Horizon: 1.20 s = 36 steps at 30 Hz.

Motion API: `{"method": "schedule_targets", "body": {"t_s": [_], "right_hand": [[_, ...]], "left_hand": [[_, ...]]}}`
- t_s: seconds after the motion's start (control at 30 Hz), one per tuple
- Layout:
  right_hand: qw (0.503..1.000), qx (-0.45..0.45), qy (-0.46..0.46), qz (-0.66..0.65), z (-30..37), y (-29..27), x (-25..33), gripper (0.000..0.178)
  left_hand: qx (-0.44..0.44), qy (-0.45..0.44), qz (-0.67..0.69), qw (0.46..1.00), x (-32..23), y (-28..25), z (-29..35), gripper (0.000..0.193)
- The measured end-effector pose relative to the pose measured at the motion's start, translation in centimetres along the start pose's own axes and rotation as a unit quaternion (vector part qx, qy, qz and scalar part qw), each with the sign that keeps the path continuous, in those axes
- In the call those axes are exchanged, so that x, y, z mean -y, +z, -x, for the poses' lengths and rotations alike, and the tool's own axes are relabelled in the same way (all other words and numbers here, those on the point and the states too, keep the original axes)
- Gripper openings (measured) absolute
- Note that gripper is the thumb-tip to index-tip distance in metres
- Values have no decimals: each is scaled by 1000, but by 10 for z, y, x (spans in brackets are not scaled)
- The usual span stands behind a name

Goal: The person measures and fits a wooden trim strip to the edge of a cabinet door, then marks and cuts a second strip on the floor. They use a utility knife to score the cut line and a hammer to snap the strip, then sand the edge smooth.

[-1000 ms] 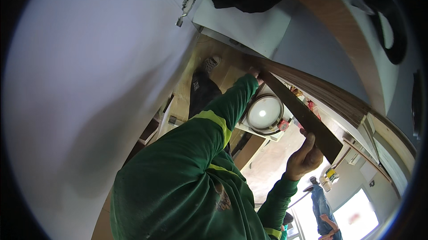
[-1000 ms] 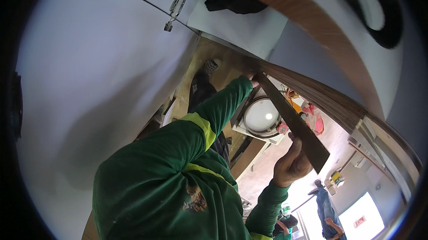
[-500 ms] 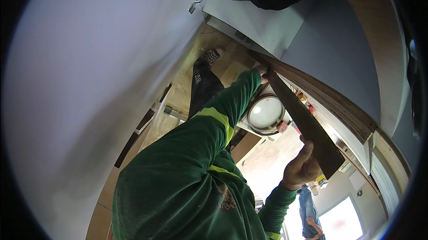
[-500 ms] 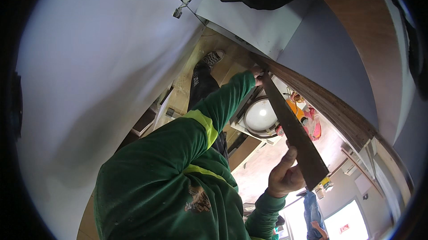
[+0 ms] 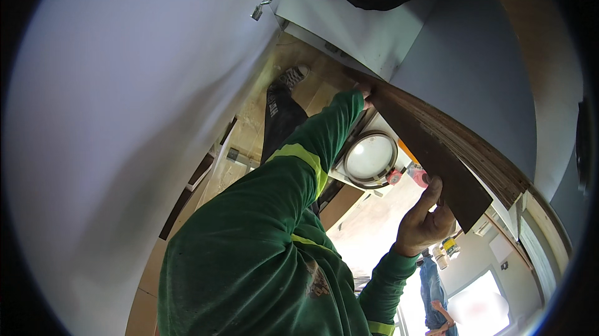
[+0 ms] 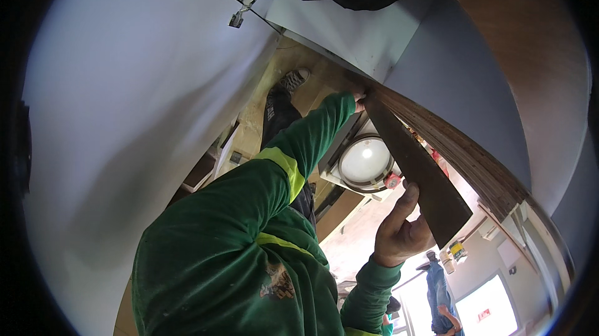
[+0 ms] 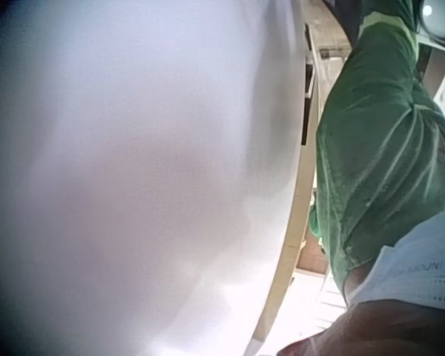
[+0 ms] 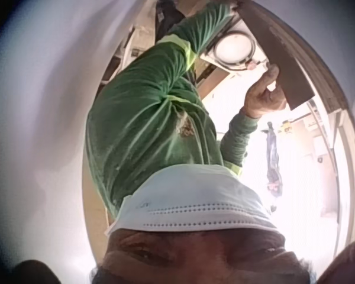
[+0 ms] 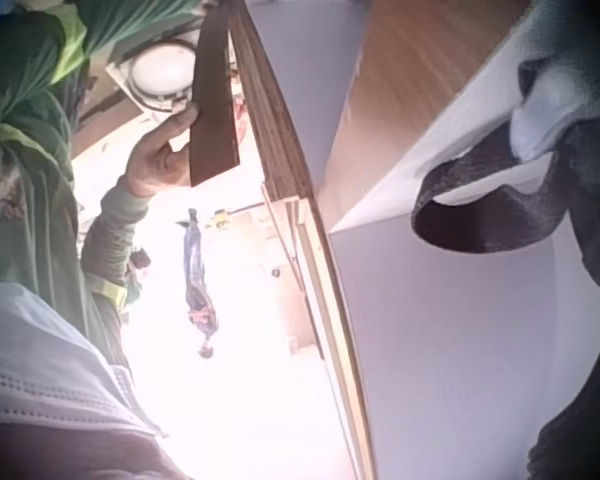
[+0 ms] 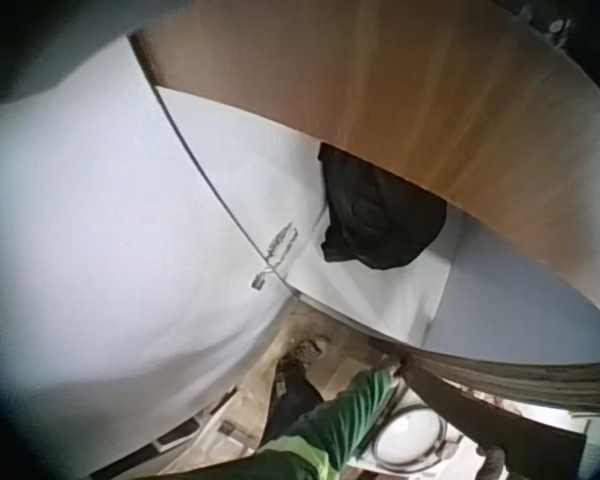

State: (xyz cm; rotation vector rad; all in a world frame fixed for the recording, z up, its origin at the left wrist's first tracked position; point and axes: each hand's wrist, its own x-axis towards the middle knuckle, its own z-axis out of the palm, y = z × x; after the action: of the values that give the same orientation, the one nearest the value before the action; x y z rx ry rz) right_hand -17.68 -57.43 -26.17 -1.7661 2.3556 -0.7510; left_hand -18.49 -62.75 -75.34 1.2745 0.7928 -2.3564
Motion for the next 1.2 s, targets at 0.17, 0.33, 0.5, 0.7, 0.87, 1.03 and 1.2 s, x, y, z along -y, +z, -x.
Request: {"method": "schedule_targets", "body": {"t_s": [0.17, 0.33, 0.5, 0.7, 0.87, 1.03, 1.2], "right_hand": [[999, 1, -10, 33, -3, 0, 6, 12], [999, 27, -2, 22, -1, 6, 1, 15], [999, -22, 10, 25, -13, 15, 5, 15], [994, -88, 66, 24, -24, 19, -2, 15], [984, -118, 115, 66, -34, 23, -6, 16], [982, -149, 84, 77, -46, 22, -17, 17], [976, -201, 82, 8, -28, 45, -40, 17]], "left_hand": [[-6, -9, -55, 998, -3, 12, -1, 15], [-43, -8, -192, 980, -9, 16, 8, 15], [-54, 95, -361, 926, -1, -14, -50, 30], [73, 348, -411, 840, 13, -35, -87, 45], [89, 261, -372, 886, 27, -42, -46, 78], [38, 261, -439, 859, 17, -38, -54, 114], [82, 234, -526, 813, -4, -64, -56, 122]]}}
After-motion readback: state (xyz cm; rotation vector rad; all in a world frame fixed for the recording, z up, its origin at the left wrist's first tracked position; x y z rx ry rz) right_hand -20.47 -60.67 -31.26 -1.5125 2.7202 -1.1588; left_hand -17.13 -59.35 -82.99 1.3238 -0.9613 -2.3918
